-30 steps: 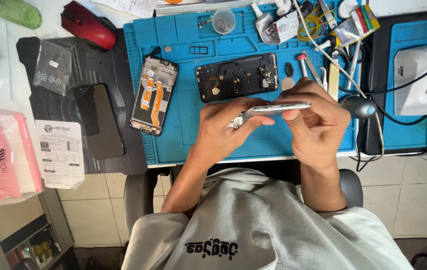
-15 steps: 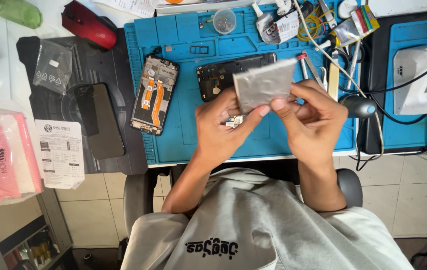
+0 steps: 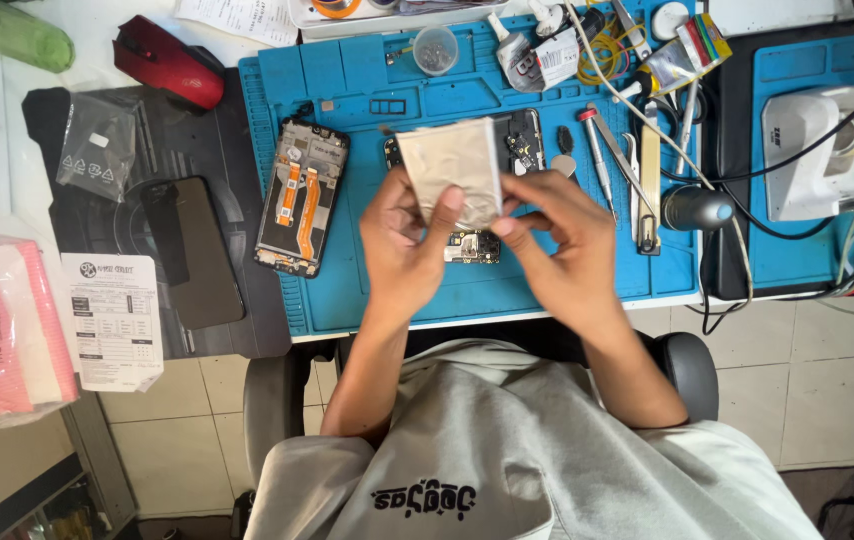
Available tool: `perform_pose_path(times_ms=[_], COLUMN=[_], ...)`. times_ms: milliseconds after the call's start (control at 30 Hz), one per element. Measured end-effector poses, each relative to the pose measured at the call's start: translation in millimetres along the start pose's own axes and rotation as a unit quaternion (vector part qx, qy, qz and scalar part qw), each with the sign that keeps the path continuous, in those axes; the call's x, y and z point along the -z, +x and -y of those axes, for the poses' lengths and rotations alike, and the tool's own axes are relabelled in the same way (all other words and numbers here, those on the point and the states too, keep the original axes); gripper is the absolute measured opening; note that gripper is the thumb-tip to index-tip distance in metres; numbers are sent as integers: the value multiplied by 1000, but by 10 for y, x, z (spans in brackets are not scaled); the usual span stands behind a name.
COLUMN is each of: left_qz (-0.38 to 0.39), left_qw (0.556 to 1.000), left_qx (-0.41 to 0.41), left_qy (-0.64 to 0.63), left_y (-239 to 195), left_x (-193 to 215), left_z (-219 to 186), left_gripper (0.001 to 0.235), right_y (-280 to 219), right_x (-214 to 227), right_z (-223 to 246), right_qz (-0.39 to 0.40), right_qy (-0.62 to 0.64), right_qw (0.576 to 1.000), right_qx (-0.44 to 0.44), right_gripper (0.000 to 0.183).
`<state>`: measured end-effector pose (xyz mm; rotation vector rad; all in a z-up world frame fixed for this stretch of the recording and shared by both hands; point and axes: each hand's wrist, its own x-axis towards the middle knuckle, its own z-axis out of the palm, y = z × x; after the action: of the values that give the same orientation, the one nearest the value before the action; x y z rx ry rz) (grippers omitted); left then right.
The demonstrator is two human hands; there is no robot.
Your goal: The person removes the old battery from a disassembled smartphone, cleans the battery compartment with a brush, and prepares a new battery by removing its protective film. The person then cleans the interior of the phone chassis with the brush.
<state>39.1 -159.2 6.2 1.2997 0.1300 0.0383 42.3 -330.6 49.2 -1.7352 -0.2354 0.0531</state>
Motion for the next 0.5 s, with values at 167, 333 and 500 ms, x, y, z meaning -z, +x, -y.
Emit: perform_pose_path(times_ms=[167,333,500], left_qz=[3,40,47], left_qw=[995,989,988], left_qx=[-40,0,-23], left_qy=[-87,-141,-143], left_y=[48,56,28], left_x=[109,128,227], left_z=[-77,-268,-261], left_gripper=[43,48,46], right_y=[286,603,519], right_x=[466,1068,1240], right_z=[10,69,90], right_qz=[-62,-100,-110], right_qy=[-110,-231,-211], right_qw=[992,962,967], right_qx=[23,106,87], right_gripper=[33,21,22])
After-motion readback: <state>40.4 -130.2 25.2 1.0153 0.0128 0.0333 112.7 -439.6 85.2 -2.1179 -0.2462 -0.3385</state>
